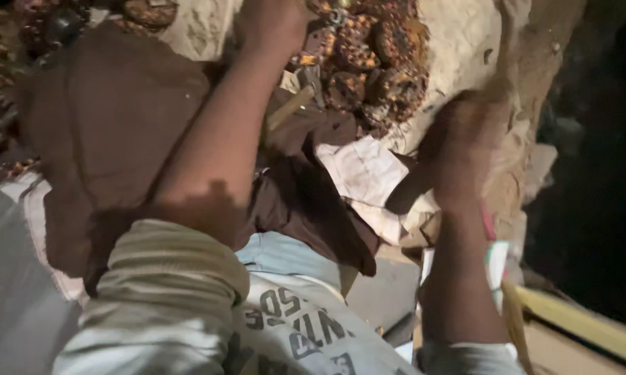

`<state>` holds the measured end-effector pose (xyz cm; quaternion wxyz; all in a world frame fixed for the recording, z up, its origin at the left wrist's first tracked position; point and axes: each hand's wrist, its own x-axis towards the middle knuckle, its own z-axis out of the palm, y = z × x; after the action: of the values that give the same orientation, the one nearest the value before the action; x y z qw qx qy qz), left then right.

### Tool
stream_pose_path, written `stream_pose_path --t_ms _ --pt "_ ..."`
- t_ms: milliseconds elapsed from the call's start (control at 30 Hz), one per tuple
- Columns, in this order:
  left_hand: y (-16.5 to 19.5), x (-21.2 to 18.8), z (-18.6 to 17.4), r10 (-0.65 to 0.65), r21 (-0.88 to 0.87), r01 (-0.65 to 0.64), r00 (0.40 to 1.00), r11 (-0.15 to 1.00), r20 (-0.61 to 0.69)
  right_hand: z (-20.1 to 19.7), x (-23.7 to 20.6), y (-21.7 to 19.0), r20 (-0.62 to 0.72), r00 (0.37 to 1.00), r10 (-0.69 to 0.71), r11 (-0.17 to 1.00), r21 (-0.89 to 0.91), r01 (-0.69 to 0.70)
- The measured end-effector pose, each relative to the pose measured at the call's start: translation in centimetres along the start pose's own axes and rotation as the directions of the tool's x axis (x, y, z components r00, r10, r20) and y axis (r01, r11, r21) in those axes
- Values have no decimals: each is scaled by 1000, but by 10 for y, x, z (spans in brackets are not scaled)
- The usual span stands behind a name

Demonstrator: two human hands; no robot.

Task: The person sits on the ground with a cloth over their lap and hammers copper motor armatures one at a time using a hammer, striking the windings against a metal block to break them apart, then sets each worked armature aside and picks up the next one from the pile.

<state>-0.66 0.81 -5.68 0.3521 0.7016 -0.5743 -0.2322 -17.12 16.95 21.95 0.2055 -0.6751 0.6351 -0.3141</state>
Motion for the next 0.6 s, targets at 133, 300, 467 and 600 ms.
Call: stream_pose_path --t_ms 133,300,467,600 --pt "23 -10 -21 -46 -16 50 981 999 188 24 -23 54 410 800 439 663 453 -596" --pt "46 9 -46 -196 -64 207 970 976 142 -61 -8 45 112 971 212 686 691 -230" --pt "35 6 -42 -181 -42 188 974 981 137 -87 18 -10 -90 966 -242 722 648 241" --pt "28 12 -36 -180 -16 182 980 983 88 5 1 13 97 983 -158 960 -219 175"
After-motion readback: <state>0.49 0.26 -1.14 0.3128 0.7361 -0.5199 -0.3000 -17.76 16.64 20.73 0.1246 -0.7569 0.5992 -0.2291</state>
